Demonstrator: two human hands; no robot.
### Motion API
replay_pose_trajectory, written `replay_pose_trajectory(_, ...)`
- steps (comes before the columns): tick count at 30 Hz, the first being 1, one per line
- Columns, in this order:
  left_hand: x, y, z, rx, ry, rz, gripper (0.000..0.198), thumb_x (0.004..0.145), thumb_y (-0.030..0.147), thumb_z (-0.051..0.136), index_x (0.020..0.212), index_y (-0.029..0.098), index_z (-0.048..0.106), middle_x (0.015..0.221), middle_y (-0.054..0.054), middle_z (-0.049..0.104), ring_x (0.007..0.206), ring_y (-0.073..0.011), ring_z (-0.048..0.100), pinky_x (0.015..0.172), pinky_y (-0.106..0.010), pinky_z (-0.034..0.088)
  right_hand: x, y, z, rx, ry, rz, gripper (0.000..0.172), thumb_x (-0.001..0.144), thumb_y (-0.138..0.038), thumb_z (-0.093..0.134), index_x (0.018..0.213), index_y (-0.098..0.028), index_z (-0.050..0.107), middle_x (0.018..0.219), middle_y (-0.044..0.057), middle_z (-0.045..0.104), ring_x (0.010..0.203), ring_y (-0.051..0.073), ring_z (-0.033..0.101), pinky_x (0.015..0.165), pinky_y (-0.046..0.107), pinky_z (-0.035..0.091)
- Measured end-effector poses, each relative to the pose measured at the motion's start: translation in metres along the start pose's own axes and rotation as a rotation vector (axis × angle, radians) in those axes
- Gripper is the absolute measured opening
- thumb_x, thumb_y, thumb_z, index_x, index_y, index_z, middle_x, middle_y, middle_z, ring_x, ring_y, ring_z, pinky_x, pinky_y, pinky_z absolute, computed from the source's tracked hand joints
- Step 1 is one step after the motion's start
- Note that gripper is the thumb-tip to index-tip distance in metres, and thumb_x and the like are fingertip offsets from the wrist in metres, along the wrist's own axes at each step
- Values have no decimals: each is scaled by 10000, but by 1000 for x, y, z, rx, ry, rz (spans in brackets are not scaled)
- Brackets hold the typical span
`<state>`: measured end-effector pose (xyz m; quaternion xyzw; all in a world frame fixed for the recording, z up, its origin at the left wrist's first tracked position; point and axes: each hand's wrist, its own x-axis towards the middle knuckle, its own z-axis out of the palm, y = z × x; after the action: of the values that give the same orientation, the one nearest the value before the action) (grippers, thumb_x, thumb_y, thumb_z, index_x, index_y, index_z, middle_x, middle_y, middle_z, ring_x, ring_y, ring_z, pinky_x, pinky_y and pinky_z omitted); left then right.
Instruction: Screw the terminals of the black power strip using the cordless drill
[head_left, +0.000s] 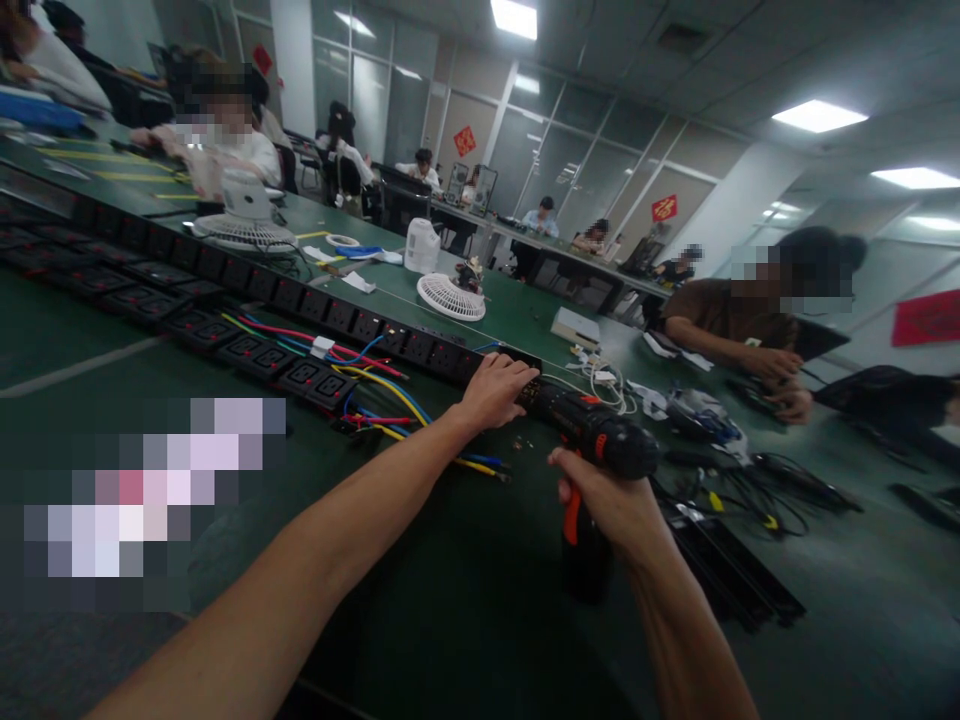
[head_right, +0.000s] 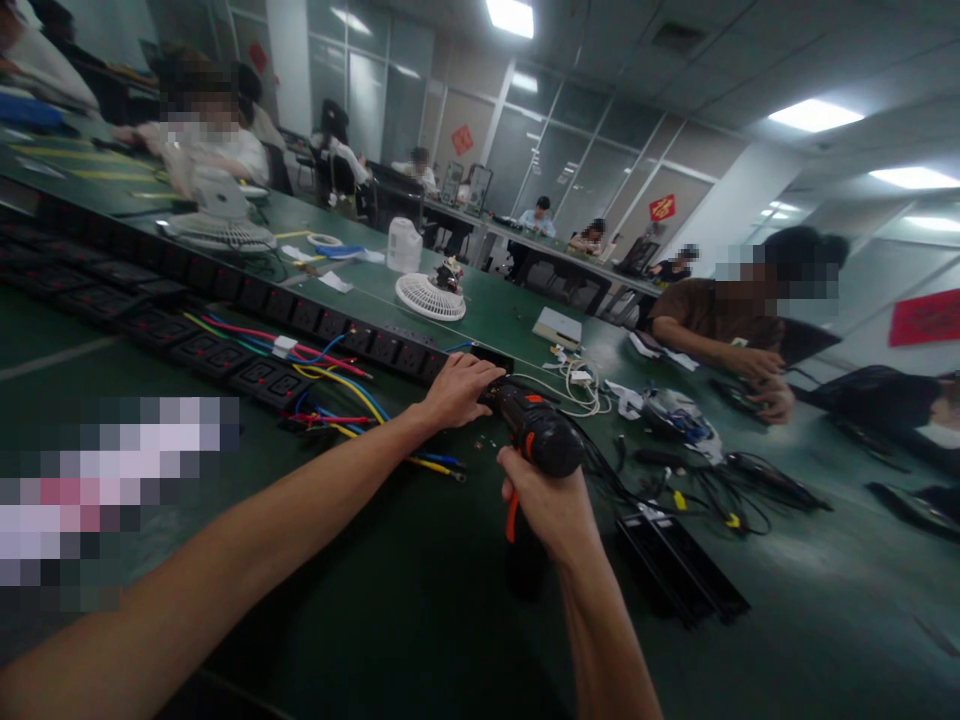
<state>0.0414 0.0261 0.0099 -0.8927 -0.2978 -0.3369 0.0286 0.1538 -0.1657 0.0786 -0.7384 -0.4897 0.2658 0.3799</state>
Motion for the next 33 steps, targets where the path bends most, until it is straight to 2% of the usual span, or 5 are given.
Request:
replay_pose_trajectory(8,-1,0,-1,-7,6,6,718,782,324,853,1429,199,566,1370,-75,665,1253,-295,546,1126,-454,337,-1,-1,1,8,-5,-15,318,776,-426,711,572,-205,608,504,13,592,458,142,506,484,297,407)
replay_pose_trajectory(14,-1,0,-2,6,-3,13,731,783,317,847,1444,207,555,1382,-84,659,1250,-298,542,1117,-457,342,-1,-4,2,34,3,4,261,753,-431,722,739,-173,684,525,10,619,469,141,518,482,283,408)
replay_pose_trajectory(19,-1,-1,0,-14,2,17,792,771,309,855,1484,206,523,1388,-88,656,1233,-295,546,1109,-452,340,-5,-10,2,89,-2,8,351,737,-454,716,904,-145,709,548,17,646,495,157,556,485,281,425)
replay_pose_trajectory(26,-1,-1,2,-22,1,14,802,768,316,856,1492,233,519,1406,-78,648,1236,-300,538,1117,-463,325,-4,-7,2,85,-8,1,251,742,-402,701,824,-165,690,525,10,620,454,142,522,460,282,408)
replay_pose_trajectory(33,-1,0,1,-16,-6,11,739,781,315,844,1454,221,554,1391,-84,653,1233,-300,535,1109,-460,333,-3,-4,2,68,-16,-7,231,752,-401,713,781,-175,677,526,8,619,456,139,523,466,283,416)
